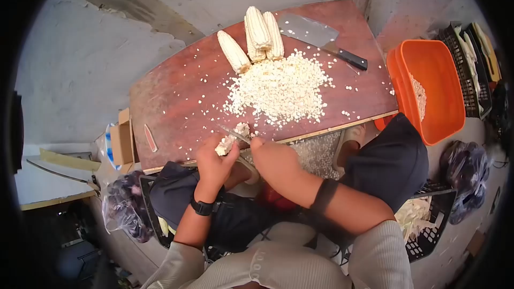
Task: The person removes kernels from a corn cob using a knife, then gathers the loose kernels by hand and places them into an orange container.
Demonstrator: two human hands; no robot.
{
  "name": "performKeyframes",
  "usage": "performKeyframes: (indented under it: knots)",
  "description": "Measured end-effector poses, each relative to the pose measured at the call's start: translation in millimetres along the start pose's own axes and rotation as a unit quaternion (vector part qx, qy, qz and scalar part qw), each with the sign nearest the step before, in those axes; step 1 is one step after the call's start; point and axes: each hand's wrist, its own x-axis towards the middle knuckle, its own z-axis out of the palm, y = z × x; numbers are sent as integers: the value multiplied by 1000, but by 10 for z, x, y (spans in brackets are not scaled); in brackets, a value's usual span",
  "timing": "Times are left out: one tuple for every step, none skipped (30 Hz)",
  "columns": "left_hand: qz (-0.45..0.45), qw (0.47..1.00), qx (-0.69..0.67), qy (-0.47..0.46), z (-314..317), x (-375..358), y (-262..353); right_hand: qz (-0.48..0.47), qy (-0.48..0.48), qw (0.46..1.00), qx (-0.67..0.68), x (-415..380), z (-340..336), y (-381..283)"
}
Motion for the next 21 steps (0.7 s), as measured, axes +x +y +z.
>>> performKeyframes:
  knots:
    - [15,1000,1,-2,4,-10,27,-11,10,1000,5,30,36,9]
    - [31,1000,2,-2,9,-16,50,-23,21,999,9,72,78,19]
    - [34,999,1,-2,91,16,35,-40,51,998,8,184,164,86]
    - [31,999,3,-12,102,-14,29,-54,75,996,16,244,246,81]
    - [33,999,7,-17,92,-5,18,-69,104,992,22,332,312,85]
    - [-4,1000,-30,2,72,6,31,-76,100,992,25,394,321,106]
    - [-21,999,-36,0,61,16,22,-82,94,992,26,427,332,137]
    - [-39,998,-41,-4,35,37,-7,-87,86,992,29,445,346,152]
    - [-57,997,-45,-7,15,39,-32,-76,57,995,35,456,346,148]
    - [-71,996,-58,15,31,25,-74,-66,30,997,39,480,340,144]
    - [-79,994,-68,16,15,25,-107,-57,7,997,44,513,330,138]
    - [-87,993,-79,15,-9,15,-132,-57,10,994,89,520,334,151]
    - [-96,991,-89,12,-30,-8,-140,-57,12,989,135,508,352,176]
    - [-99,991,-88,8,-48,-27,-135,-56,13,982,180,503,376,202]
    - [-101,991,-87,5,-61,-44,-129,-50,30,978,198,511,421,230]
    - [-104,991,-86,3,-71,-56,-130,-44,47,974,217,529,468,258]
    - [-108,989,-101,10,-70,-64,-145,-39,63,969,234,539,517,290]
    - [-112,987,-118,18,-56,-75,-172,-21,52,975,214,514,438,289]
    - [-117,984,-135,25,-48,-96,-198,-1,40,980,194,453,277,257]
    - [-117,984,-129,26,-49,-113,-226,20,27,984,174,399,156,230]
    - [-116,985,-123,27,-50,-119,-257,-6,40,989,145,340,114,215]
